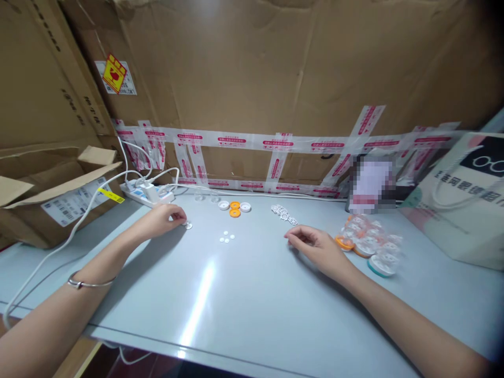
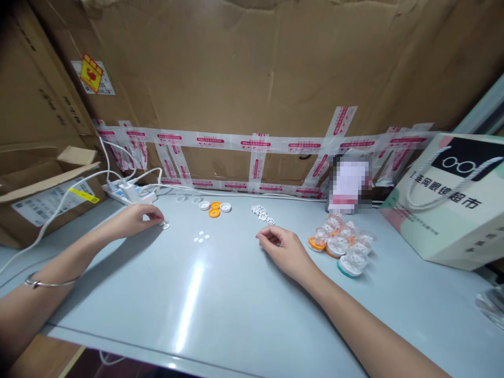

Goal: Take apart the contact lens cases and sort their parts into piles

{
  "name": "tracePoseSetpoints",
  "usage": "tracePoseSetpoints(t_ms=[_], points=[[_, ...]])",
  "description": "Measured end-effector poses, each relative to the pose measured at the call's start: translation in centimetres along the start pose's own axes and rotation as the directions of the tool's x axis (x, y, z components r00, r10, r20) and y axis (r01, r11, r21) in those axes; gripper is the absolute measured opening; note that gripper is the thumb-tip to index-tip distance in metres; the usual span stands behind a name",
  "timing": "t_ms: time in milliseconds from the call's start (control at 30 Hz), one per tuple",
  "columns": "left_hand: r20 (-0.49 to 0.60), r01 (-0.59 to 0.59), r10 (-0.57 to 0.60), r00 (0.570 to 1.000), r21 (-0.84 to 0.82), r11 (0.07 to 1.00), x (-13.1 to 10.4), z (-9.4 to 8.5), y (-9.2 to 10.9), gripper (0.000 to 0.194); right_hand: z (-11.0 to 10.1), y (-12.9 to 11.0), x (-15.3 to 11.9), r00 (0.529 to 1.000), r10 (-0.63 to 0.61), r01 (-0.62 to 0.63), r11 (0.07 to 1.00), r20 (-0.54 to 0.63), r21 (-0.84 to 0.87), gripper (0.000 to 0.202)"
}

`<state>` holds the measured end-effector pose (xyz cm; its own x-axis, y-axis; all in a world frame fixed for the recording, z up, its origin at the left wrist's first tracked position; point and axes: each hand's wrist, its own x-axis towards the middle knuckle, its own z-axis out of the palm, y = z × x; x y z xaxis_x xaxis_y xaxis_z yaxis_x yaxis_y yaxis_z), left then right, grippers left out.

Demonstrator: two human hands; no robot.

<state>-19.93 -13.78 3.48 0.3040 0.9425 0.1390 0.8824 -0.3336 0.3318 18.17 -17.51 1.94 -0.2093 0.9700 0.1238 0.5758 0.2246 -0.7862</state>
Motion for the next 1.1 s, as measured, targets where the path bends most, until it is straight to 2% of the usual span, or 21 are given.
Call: tracePoseSetpoints(t_ms=[133, 233, 300, 367, 433, 500, 567, 667, 767, 900, 1000, 1100], points=[[0.065, 0.036, -0.033, 0.997, -0.042, 0.998, -0.3, -0.7, 1.3, 0.018, 0.3, -0.6, -0.5, 0.999, -0.037, 0.038, 0.998, 0.031, -0.049, 0.020], [-0.056, 0.061, -0.065, 0.996, -0.070, 0.996, -0.5, -2.1, 3.4, 0.024, 0.5, -1.3, -1.3, 0.990, -0.108, 0.115, 0.990, 0.089, -0.077, 0.021], [-0.147, -0.009, -0.006, 0.989, -0.104, 0.995, 0.0, -2.3, 6.5, 0.024, 0.8, -2.0, -2.0, 0.958, -0.241, 0.257, 0.961, 0.157, -0.096, 0.023], [-0.154, -0.204, 0.177, 0.972, -0.180, 0.962, 1.0, -1.4, 10.8, 0.022, 1.1, -2.8, -3.0, 0.875, -0.435, 0.463, 0.881, 0.215, -0.101, 0.023], [-0.162, -0.403, 0.372, 0.914, -0.251, 0.880, 2.6, 0.9, 15.6, 0.023, 1.4, -3.5, -3.9, 0.742, -0.628, 0.662, 0.742, 0.235, -0.107, 0.022], [-0.130, -0.516, 0.501, 0.856, -0.278, 0.810, 4.5, 4.0, 20.1, 0.033, 1.7, -3.9, -4.6, 0.605, -0.765, 0.796, 0.590, 0.223, -0.136, 0.022], [-0.090, -0.557, 0.559, 0.824, -0.303, 0.773, 6.4, 7.2, 23.7, 0.045, 1.8, -4.0, -5.0, 0.501, -0.842, 0.864, 0.473, 0.201, -0.172, 0.023], [-0.100, -0.541, 0.541, 0.835, -0.321, 0.777, 8.7, 11.1, 27.2, 0.052, 1.8, -4.0, -5.1, 0.419, -0.890, 0.902, 0.388, 0.177, -0.188, 0.026], [-0.116, -0.496, 0.491, 0.863, -0.377, 0.782, 9.8, 13.6, 29.0, 0.047, 1.7, -3.9, -5.0, 0.393, -0.903, 0.915, 0.365, 0.171, -0.174, 0.026], [-0.144, -0.476, 0.461, 0.876, -0.416, 0.775, 10.1, 15.1, 29.7, 0.032, 1.7, -4.1, -5.0, 0.383, -0.909, 0.919, 0.358, 0.162, -0.166, 0.026], [-0.162, -0.482, 0.458, 0.874, -0.414, 0.772, 9.7, 14.7, 29.0, 0.021, 1.8, -4.2, -5.2, 0.394, -0.902, 0.915, 0.368, 0.176, -0.162, 0.026], [-0.124, -0.476, 0.475, 0.871, -0.453, 0.754, 8.4, 12.8, 27.1, 0.020, 1.6, -4.2, -5.4, 0.431, -0.888, 0.899, 0.407, 0.158, -0.163, 0.023]])
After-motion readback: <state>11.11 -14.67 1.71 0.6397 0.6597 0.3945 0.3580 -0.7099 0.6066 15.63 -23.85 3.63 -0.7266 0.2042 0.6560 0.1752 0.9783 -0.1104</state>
